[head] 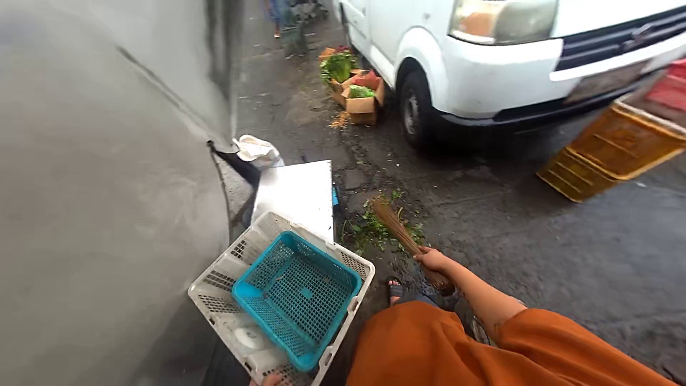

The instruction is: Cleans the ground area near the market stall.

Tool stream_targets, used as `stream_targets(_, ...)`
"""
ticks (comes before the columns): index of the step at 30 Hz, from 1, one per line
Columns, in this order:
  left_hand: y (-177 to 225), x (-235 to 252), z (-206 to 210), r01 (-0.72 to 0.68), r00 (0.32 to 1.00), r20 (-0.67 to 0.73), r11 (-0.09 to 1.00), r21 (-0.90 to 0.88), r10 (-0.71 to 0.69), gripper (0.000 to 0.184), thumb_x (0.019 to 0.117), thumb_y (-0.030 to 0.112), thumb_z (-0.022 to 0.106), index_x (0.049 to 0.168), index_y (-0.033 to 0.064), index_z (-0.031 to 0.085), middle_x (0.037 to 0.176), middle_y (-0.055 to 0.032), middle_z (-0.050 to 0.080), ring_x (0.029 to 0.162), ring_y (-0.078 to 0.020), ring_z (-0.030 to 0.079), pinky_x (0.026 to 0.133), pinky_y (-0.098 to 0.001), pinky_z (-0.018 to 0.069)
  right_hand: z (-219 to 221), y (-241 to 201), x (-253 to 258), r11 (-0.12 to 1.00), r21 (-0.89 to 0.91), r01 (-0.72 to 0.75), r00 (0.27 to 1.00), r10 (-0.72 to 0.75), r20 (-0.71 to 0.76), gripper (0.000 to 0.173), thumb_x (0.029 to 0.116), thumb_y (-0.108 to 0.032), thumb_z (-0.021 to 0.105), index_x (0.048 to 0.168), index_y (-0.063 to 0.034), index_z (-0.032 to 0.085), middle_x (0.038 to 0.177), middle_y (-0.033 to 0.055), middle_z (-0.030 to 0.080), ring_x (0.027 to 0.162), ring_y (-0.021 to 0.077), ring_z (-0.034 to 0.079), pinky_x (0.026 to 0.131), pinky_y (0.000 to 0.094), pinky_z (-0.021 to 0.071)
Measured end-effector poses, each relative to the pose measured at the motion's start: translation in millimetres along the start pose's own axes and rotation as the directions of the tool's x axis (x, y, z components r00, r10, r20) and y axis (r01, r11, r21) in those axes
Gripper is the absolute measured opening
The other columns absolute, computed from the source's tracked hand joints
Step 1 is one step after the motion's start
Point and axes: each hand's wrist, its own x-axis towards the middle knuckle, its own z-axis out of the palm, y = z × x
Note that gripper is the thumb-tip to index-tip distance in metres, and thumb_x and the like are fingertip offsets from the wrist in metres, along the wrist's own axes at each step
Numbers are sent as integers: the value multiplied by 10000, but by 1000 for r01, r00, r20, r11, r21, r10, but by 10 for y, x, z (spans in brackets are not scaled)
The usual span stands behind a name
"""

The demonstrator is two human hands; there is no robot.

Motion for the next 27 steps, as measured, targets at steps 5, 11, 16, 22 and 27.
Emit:
stream_targets(5,225,150,651,-64,991,116,997,37,59,467,818,-75,612,1282,-37,567,1070,-199,686,875,-245,697,742,-451,606,-119,836,-145,974,-216,-66,998,60,-35,649,1005,-372,645,1592,-234,407,1411,213,603,1305,387,583,1090,612,451)
stream_targets(11,782,128,1540,-144,955,280,975,170,93,486,841,-65,608,1320,-31,529,1081,-189,672,875,-233,689,740,-443,604,-497,1226,-348,924,-315,-218,976,205,-76,685,992,-368,623,1609,-208,369,1452,217,574,1353,413,540,1103,643,424)
stream_targets(16,1069,259,2277,-246,867,491,931,271,86,471,879,-29,565,1342,-4,480,1081,-145,657,882,-184,688,747,-401,610,-677,1658,-384,909,-313,-274,962,262,-80,726,986,-318,629,1625,-174,314,1371,272,606,1280,464,580,1031,683,456)
stream_targets(22,1140,130,3625,-370,759,650,843,390,33,433,858,-47,586,1287,-25,529,1051,-190,660,855,-248,677,714,-454,594,-481,2224,-817,931,9,-365,929,365,-53,719,1001,-357,631,1634,-236,312,1444,236,575,1352,442,532,1100,669,405)
stream_targets(27,787,-126,4944,-417,625,770,779,469,-129,477,889,-47,588,1360,-33,516,1150,-249,644,950,-322,666,785,-519,579,-4,2519,-1328,838,253,-484,856,513,-62,724,1011,-386,619,1643,-317,273,1423,235,593,1330,454,549,1089,679,412)
